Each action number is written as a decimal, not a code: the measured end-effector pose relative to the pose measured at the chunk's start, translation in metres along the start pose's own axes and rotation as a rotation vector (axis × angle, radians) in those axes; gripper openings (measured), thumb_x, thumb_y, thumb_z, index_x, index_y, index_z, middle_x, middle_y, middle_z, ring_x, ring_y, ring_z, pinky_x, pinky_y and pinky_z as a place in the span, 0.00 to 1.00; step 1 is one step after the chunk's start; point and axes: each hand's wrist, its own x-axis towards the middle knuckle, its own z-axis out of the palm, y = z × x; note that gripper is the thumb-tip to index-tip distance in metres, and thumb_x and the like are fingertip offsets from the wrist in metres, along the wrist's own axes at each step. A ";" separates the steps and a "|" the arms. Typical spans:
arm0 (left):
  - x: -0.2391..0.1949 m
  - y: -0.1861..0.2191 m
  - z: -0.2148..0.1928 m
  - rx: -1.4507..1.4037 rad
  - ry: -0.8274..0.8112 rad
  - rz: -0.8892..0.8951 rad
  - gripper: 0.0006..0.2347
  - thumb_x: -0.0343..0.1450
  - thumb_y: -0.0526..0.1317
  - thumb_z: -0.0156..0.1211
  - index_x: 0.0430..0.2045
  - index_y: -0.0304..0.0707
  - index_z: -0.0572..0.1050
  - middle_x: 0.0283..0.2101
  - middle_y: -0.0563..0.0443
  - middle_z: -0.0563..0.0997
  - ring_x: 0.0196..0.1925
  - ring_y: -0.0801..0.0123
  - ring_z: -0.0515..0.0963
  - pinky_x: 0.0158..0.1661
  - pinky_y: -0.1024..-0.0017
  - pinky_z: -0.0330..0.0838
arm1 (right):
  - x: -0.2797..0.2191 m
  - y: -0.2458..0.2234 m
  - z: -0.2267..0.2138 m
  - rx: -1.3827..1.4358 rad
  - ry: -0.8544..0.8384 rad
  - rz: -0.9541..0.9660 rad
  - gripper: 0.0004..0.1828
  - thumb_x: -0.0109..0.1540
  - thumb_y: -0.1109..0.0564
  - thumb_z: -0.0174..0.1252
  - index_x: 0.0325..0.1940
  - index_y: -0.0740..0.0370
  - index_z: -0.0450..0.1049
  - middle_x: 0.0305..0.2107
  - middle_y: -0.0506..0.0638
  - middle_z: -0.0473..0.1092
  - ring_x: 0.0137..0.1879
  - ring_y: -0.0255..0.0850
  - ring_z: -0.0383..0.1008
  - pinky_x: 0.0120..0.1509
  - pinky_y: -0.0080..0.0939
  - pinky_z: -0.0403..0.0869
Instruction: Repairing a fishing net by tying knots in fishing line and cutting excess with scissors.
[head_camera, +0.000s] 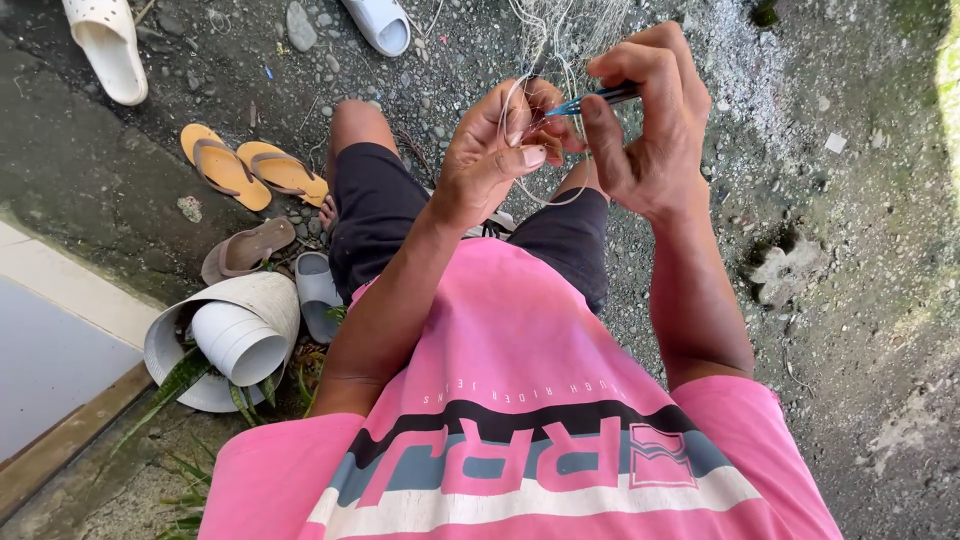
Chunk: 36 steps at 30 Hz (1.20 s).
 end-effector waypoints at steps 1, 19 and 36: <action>0.000 0.001 -0.001 0.027 -0.005 -0.011 0.08 0.69 0.33 0.52 0.27 0.46 0.59 0.45 0.53 0.63 0.45 0.69 0.71 0.46 0.74 0.66 | 0.000 0.000 0.000 0.024 -0.015 -0.013 0.14 0.70 0.54 0.44 0.43 0.71 0.63 0.34 0.60 0.60 0.35 0.46 0.60 0.37 0.42 0.63; 0.003 -0.002 -0.001 0.088 -0.031 -0.048 0.07 0.69 0.32 0.50 0.27 0.46 0.59 0.43 0.52 0.63 0.44 0.69 0.71 0.47 0.71 0.67 | -0.012 0.014 0.008 0.036 0.099 -0.018 0.13 0.69 0.55 0.46 0.43 0.70 0.64 0.32 0.60 0.62 0.36 0.47 0.61 0.37 0.43 0.64; 0.010 0.003 0.000 0.308 -0.004 0.017 0.15 0.71 0.50 0.57 0.26 0.50 0.57 0.43 0.53 0.68 0.43 0.70 0.75 0.40 0.78 0.66 | -0.032 -0.072 -0.017 -0.083 0.022 -0.469 0.16 0.62 0.56 0.41 0.43 0.39 0.75 0.30 0.39 0.64 0.38 0.34 0.66 0.46 0.48 0.49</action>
